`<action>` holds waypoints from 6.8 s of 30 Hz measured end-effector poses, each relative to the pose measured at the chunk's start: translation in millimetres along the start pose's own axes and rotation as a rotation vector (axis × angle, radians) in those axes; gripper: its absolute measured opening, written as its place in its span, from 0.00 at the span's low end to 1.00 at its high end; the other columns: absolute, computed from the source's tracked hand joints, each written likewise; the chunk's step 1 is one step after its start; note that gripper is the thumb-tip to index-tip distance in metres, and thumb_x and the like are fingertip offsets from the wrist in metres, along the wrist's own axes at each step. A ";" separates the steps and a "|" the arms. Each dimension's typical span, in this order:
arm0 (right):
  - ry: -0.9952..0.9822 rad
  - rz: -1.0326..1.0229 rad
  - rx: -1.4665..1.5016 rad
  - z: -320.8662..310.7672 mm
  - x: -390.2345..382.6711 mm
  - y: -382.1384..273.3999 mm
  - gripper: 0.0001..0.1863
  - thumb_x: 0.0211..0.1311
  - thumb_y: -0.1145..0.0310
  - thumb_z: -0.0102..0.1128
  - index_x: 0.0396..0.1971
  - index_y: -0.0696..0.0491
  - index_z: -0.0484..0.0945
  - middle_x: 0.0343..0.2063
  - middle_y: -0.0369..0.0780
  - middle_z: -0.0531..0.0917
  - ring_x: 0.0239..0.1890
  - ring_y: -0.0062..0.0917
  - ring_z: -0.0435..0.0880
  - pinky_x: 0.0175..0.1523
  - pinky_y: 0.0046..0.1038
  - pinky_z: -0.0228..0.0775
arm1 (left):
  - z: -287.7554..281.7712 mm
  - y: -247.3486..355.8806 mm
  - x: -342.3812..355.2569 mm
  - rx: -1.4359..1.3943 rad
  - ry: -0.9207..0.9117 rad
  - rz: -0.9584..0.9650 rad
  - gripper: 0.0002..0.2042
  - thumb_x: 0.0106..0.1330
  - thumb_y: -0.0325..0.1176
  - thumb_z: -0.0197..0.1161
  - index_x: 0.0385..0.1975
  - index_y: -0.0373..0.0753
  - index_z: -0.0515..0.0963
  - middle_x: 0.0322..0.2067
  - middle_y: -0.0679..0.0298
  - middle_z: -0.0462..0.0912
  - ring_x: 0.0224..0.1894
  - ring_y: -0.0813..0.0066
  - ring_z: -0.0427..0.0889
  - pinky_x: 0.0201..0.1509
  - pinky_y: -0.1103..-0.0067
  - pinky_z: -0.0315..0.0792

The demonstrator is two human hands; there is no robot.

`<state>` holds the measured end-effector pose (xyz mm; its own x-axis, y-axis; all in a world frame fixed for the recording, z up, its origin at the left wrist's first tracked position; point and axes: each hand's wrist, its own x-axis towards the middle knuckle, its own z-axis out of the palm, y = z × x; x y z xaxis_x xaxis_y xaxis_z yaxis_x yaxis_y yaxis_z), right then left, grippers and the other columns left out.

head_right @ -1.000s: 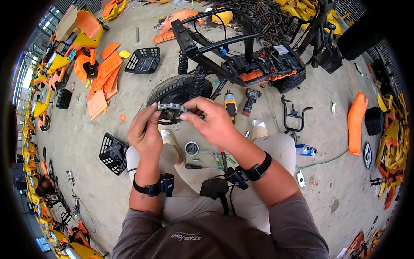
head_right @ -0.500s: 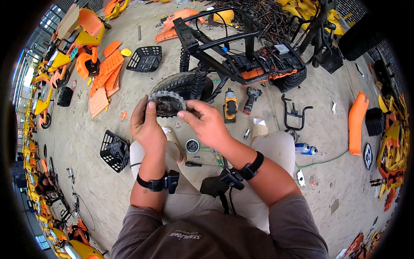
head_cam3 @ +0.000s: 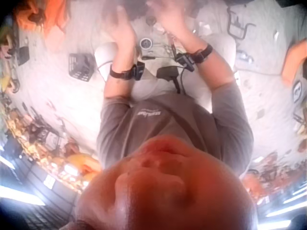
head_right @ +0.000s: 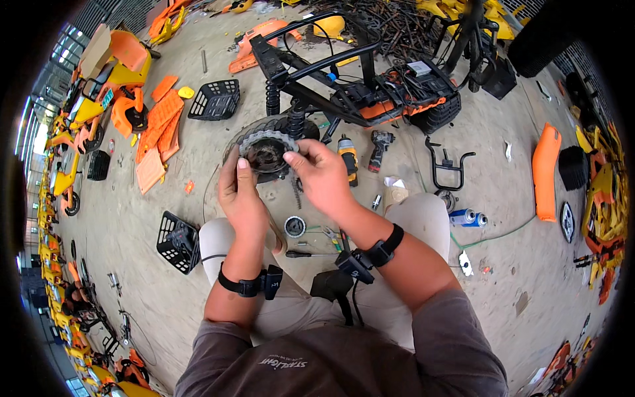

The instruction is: The person disassembles and services a clutch assembly. They remove the chain from the sprockets, clean the individual clutch components by hand, and then reassemble the gears and chain before testing the rotation.

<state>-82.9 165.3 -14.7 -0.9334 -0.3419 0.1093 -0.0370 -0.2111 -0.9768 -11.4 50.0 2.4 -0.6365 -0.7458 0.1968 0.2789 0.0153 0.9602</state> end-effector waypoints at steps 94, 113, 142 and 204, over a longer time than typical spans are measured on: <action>-0.301 -0.330 -0.395 -8.2 -45.8 -66.6 0.12 0.63 0.73 0.58 0.44 0.61 0.74 0.29 0.53 0.81 0.33 0.50 0.81 0.36 0.44 0.72 | -17.9 1.7 5.3 -0.202 -0.374 0.213 0.37 0.53 0.25 0.75 0.61 0.38 0.60 0.66 0.55 0.62 0.67 0.50 0.67 0.65 0.57 0.72; -0.311 -0.351 -0.471 -15.7 -37.6 -67.4 0.09 0.62 0.72 0.62 0.40 0.58 0.77 0.26 0.48 0.81 0.28 0.44 0.82 0.31 0.38 0.73 | -15.1 2.1 2.5 -0.271 -0.420 0.218 0.39 0.50 0.24 0.78 0.62 0.45 0.63 0.65 0.61 0.65 0.68 0.55 0.66 0.68 0.57 0.67; -0.288 -0.258 -0.442 -19.4 -39.3 -70.3 0.09 0.61 0.73 0.62 0.39 0.60 0.78 0.24 0.50 0.81 0.25 0.44 0.81 0.30 0.39 0.72 | -9.6 4.6 -7.4 -0.188 -0.337 0.327 0.35 0.53 0.26 0.76 0.59 0.38 0.60 0.65 0.56 0.61 0.68 0.49 0.66 0.66 0.57 0.71; -0.096 -0.757 -0.475 -20.8 -8.8 -42.3 0.16 0.40 0.64 0.77 0.30 0.52 0.82 0.31 0.37 0.83 0.36 0.34 0.82 0.40 0.33 0.75 | -1.2 19.5 -14.4 -0.453 -0.337 -0.268 0.26 0.66 0.39 0.64 0.59 0.40 0.61 0.56 0.59 0.72 0.59 0.64 0.72 0.65 0.65 0.66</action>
<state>-80.5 196.3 21.8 -0.5658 -0.3448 0.7490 -0.7940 -0.0172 -0.6077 4.1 60.2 18.0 -0.8980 -0.4320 0.0836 0.3085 -0.4826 0.8197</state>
